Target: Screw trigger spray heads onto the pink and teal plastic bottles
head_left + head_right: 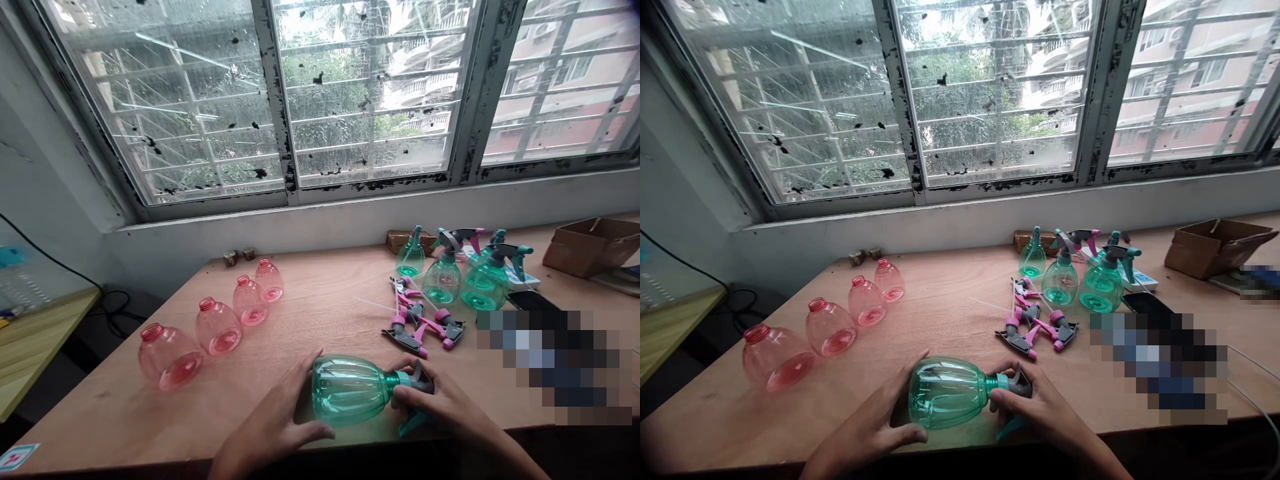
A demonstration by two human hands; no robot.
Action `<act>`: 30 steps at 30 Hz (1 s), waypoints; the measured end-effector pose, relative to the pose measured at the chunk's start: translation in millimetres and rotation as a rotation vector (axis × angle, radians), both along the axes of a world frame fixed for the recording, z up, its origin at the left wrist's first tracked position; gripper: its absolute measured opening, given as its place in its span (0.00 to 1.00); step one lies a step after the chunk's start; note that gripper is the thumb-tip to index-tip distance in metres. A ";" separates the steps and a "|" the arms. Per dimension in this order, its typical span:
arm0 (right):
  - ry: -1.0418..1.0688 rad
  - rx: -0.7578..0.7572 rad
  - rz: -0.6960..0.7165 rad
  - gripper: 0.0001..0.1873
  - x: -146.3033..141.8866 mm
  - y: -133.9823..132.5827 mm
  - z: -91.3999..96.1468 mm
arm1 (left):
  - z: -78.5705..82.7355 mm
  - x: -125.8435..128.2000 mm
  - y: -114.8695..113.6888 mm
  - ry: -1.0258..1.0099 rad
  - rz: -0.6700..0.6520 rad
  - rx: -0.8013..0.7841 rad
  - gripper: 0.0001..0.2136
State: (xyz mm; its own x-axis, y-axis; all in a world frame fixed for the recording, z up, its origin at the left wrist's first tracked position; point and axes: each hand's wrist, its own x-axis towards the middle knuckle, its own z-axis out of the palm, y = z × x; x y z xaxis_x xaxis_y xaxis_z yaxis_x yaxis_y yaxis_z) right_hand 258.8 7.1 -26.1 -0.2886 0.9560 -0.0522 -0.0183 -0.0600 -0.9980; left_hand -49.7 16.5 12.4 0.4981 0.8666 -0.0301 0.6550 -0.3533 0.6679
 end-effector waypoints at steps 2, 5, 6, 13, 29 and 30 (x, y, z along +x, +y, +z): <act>0.000 0.000 -0.002 0.27 -0.2 -0.1 0.0 | 0.2 -0.1 0.0 0.002 0.003 -0.004 0.46; 0.006 -0.001 0.002 0.26 -0.2 -0.5 0.4 | 1.1 -0.1 0.0 0.009 0.003 -0.006 0.46; 0.012 -0.004 0.005 0.26 -0.2 -0.6 0.5 | 1.3 0.0 0.1 0.011 0.003 -0.004 0.46; 0.037 -0.010 0.005 0.25 -0.4 -1.1 0.6 | 1.6 0.3 -0.3 0.012 0.004 -0.005 0.46; 0.041 -0.004 0.011 0.23 0.2 -0.7 0.6 | 1.8 -1.0 0.0 0.028 0.004 -0.026 0.47; 0.043 -0.005 0.009 0.23 0.2 -1.0 0.6 | 2.0 -0.8 0.0 0.028 0.005 -0.027 0.47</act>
